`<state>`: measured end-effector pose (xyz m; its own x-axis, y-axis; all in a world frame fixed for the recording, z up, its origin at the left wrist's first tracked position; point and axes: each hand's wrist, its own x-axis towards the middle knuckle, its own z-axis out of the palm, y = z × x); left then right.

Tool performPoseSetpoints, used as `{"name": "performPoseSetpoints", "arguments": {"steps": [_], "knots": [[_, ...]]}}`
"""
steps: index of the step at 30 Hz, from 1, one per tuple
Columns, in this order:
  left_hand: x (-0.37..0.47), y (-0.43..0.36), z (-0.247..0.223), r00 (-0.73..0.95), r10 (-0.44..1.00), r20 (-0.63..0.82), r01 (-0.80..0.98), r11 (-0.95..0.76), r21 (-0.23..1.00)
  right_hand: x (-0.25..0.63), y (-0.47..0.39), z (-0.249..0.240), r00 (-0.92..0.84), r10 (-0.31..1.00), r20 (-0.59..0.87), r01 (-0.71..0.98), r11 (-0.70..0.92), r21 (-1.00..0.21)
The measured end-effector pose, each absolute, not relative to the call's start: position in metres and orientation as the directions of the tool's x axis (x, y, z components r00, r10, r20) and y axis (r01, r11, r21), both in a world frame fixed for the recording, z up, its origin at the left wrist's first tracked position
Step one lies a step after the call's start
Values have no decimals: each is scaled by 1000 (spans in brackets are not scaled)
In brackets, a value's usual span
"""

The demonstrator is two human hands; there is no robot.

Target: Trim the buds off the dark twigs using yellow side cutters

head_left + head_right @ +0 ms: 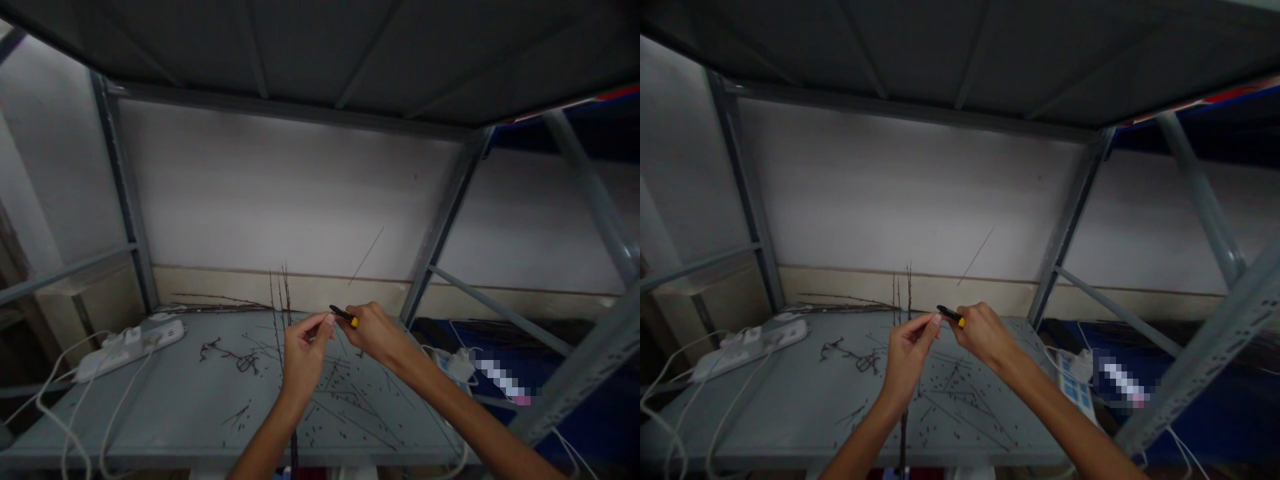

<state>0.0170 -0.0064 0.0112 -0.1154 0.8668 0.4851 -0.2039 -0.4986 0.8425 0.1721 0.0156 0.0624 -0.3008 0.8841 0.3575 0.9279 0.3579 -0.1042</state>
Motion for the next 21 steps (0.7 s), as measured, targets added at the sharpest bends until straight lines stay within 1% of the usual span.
{"name": "performPoseSetpoints", "arguments": {"steps": [1, 3, 5, 7, 10, 12, 13, 15, 16, 17, 19, 20, 21], "knots": [[16, -5, 9, -120, 873, 473, -208, -488, 847, 172, 19, 58, -280, 891, 356, 910, 365, -197], [13, -2, 6, -154, 886, 438, -235, -464, 854, 173, 28, 49, -203, 910, 360, 830, 355, -430], [5, -1, 5, -197, 898, 393, -324, -438, 839, 176, 36, 35, -111, 934, 341, 723, 311, -617], [-5, -3, 9, -201, 912, 359, -473, -411, 779, 175, 39, 16, -76, 957, 281, 642, 263, -720], [-19, -5, 22, -99, 916, 389, -665, -352, 658, 161, 30, -21, -127, 982, 137, 518, 183, -836], [-25, -4, 32, -18, 902, 432, -705, -318, 634, 143, 19, -45, -189, 981, 38, 407, 114, -906], [-28, -3, 36, 12, 893, 449, -696, -315, 646, 133, 13, -56, -226, 974, -7, 344, 73, -936], [-33, -5, 39, 18, 885, 466, -596, -365, 716, 116, 3, -71, -290, 955, -68, 213, -5, -977], [-36, -9, 35, -20, 880, 475, -498, -421, 758, 111, -1, -76, -302, 950, -78, 150, -33, -988], [-40, -17, 27, -92, 866, 491, -376, -487, 788, 108, -4, -79, -298, 951, -77, 94, -51, -994], [-49, -41, -7, -290, 778, 557, -114, -606, 787, 112, -10, -81, -258, 965, -49, -39, -61, -997], [-54, -56, -32, -388, 717, 579, -34, -639, 769, 117, -12, -80, -237, 971, -27, -116, -56, -992], [-59, -73, -62, -431, 671, 603, -3, -670, 743, 124, -16, -78, -220, 976, -6, -193, -50, -980]]}}
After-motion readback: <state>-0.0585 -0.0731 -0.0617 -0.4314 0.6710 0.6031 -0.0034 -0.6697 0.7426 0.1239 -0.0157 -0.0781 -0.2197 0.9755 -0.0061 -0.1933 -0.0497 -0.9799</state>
